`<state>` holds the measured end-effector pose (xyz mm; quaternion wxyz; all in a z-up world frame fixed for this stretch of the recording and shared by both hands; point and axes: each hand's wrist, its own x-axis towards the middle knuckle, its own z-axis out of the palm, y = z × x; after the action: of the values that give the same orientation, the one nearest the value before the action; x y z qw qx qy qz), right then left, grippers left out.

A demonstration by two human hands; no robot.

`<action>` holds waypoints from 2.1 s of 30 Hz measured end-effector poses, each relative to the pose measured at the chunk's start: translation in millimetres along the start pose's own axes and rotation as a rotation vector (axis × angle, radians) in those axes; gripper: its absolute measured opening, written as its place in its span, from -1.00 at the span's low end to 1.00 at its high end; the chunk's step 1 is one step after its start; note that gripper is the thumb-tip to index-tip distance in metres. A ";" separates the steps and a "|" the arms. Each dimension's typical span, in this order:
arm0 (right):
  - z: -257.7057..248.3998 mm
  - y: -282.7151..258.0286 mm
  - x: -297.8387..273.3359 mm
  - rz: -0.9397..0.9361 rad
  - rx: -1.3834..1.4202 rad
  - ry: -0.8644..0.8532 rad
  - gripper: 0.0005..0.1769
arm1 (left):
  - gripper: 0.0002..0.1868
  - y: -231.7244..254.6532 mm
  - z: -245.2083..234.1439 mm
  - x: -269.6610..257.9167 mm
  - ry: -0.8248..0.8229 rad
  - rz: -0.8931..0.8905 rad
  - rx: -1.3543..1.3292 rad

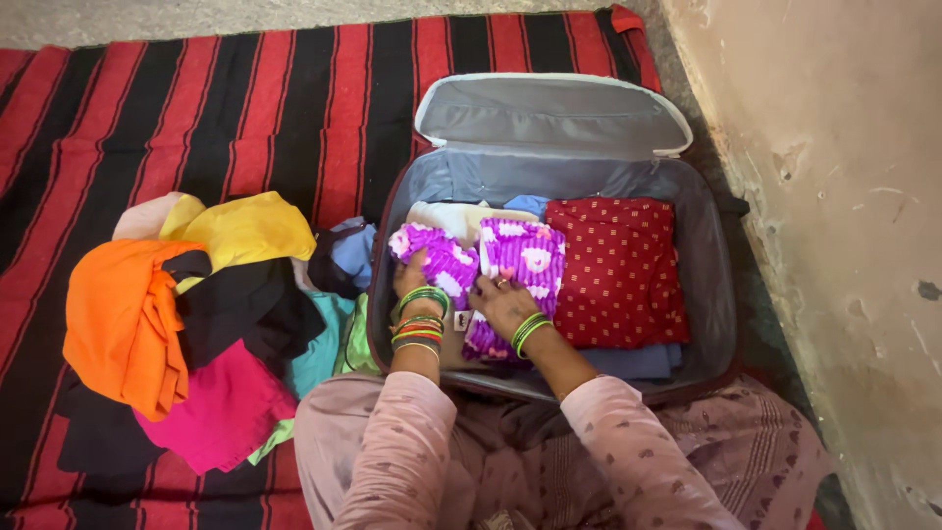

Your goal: The person sits on a striped mat and packs clothes into an open suitcase. They first adjust a red patterned garment already inside, then fold a purple patterned garment and place it into the suitcase, pressing it down to fit.

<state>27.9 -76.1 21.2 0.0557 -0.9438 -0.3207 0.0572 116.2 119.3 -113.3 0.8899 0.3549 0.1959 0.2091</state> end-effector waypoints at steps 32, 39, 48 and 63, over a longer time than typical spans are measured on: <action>-51.2 30.1 -53.6 -0.020 0.499 0.854 -0.67 | -0.50 7.5 51.4 -124.0 -1.210 0.665 2.224; -65.8 4.2 -46.1 0.005 0.478 0.547 -0.23 | -0.48 -26.8 27.4 -93.1 -1.139 0.249 1.680; -58.6 4.2 -46.0 0.067 0.387 0.256 -0.21 | -0.65 -18.4 21.7 -52.7 -0.220 0.166 1.265; -16.7 2.9 -37.6 -0.184 -0.030 0.401 -0.69 | -0.27 -12.3 27.1 -54.0 -0.206 -0.429 0.910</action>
<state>2.4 -102.6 40.0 0.1096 -0.9037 -0.3888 -0.1418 87.4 68.7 -93.0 0.6829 0.6769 0.2467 -0.1210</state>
